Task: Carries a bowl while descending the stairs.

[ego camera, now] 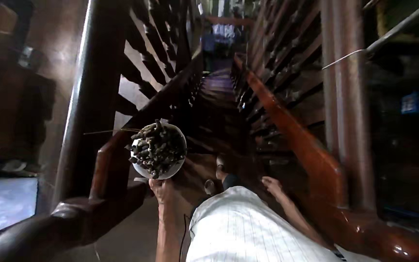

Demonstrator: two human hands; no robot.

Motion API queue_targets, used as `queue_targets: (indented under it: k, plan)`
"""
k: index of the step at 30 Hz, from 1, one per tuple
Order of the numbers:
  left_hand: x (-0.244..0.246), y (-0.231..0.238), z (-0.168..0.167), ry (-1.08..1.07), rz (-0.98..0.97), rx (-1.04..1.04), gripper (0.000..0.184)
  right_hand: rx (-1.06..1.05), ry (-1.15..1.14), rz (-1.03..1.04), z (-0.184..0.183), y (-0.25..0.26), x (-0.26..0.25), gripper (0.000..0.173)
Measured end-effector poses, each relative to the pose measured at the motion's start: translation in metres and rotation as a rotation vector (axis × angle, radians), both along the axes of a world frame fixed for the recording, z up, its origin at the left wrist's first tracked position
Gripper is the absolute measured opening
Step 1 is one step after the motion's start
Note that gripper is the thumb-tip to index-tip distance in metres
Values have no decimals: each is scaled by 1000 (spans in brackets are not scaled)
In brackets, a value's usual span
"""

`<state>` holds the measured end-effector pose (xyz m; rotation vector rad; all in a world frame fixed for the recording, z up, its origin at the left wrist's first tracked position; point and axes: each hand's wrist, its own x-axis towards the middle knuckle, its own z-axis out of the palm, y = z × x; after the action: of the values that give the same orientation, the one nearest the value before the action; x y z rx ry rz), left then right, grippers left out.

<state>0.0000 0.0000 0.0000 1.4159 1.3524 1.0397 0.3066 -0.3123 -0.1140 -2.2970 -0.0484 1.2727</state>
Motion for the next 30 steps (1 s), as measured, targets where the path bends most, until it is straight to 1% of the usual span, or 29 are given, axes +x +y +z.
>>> queue_targets:
  k: [2, 4, 6, 7, 9, 11, 12, 15, 17, 19, 21, 23, 25, 27, 28, 30]
  plan:
    - [21, 20, -2, -50, 8, -14, 29, 47, -79, 47, 18, 41, 35, 36]
    - [45, 41, 1, -106, 37, -29, 24, 77, -195, 149, 34, 85, 82, 38]
    - [65, 59, 9, -64, 73, -84, 30, 92, -330, 251, 44, 123, 126, 38]
    - [72, 66, 10, -42, 91, -109, 32, 72, -394, 282, 44, 134, 145, 39]
    - [86, 86, 5, -59, 81, -61, 27, 2, -521, 351, 45, 153, 188, 40]
    - [97, 109, -3, -98, 29, -5, 21, -85, -675, 407, 41, 165, 227, 40]
    - [102, 119, -6, -104, 8, -7, 20, -148, -711, 415, 39, 168, 242, 41]
    - [116, 150, -20, -144, -37, -25, 19, -338, -680, 330, 29, 170, 270, 44]
    - [128, 172, -30, -182, -42, -41, 15, -455, -598, 239, 23, 166, 278, 52]
    - [141, 196, -46, -220, -62, -39, 15, -546, -521, 157, 15, 161, 285, 63]
    - [152, 220, -70, -227, -85, -37, 16, -620, -510, 106, 8, 157, 287, 63]
    - [164, 246, -98, -209, -94, -30, 16, -682, -539, 62, 1, 158, 292, 63]
    - [170, 277, -135, -198, -157, -33, 22, -718, -568, -5, -15, 158, 293, 68]
    - [183, 310, -172, -209, -204, -45, 31, -738, -652, -72, -27, 163, 293, 73]
    - [188, 325, -187, -199, -217, -63, 34, -763, -669, -94, -32, 167, 294, 76]
    - [198, 346, -202, -158, -265, -89, 36, -811, -665, -108, -35, 170, 295, 78]
